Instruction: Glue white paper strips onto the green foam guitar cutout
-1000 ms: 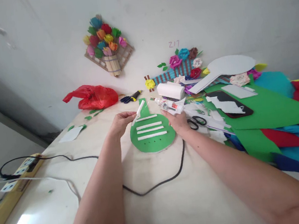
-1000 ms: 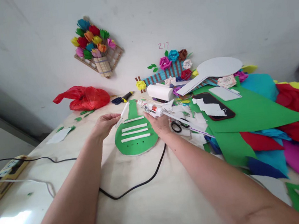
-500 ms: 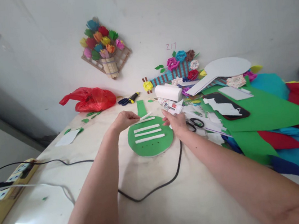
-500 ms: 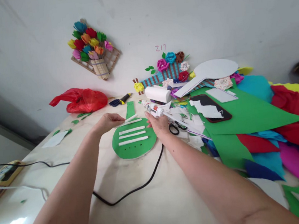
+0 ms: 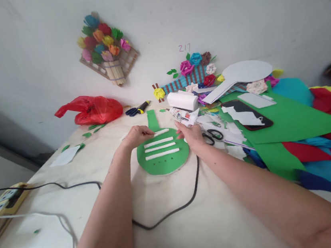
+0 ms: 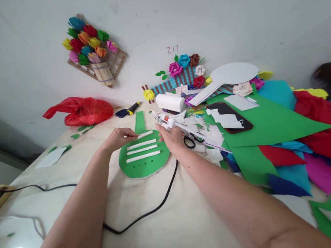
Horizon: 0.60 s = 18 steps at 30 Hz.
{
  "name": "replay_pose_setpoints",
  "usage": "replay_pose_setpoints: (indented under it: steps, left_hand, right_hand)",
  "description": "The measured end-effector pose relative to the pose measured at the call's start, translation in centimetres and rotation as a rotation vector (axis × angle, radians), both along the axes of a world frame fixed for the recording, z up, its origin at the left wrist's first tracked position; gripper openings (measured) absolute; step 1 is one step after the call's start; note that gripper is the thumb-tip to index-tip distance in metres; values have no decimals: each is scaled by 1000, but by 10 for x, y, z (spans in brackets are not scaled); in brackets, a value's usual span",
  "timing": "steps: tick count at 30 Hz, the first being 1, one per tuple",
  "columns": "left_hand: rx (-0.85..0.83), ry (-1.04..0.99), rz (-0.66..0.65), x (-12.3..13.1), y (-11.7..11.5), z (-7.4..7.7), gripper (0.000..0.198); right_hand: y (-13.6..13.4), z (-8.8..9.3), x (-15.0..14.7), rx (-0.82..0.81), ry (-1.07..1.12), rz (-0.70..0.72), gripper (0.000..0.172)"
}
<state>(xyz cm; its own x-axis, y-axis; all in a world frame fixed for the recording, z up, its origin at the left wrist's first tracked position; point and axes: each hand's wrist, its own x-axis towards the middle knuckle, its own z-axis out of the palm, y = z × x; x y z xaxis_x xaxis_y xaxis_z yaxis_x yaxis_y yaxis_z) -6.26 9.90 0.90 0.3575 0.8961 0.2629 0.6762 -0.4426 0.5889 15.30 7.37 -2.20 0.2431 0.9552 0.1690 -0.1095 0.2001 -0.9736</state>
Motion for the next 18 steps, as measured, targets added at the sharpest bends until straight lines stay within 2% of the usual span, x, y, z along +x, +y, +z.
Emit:
replay_pose_setpoints:
  steps: [18]
  left_hand:
    - [74, -4, -54, 3, -2, 1, 17]
  right_hand:
    - [-1, -1, 0, 0, -41, -14, 34]
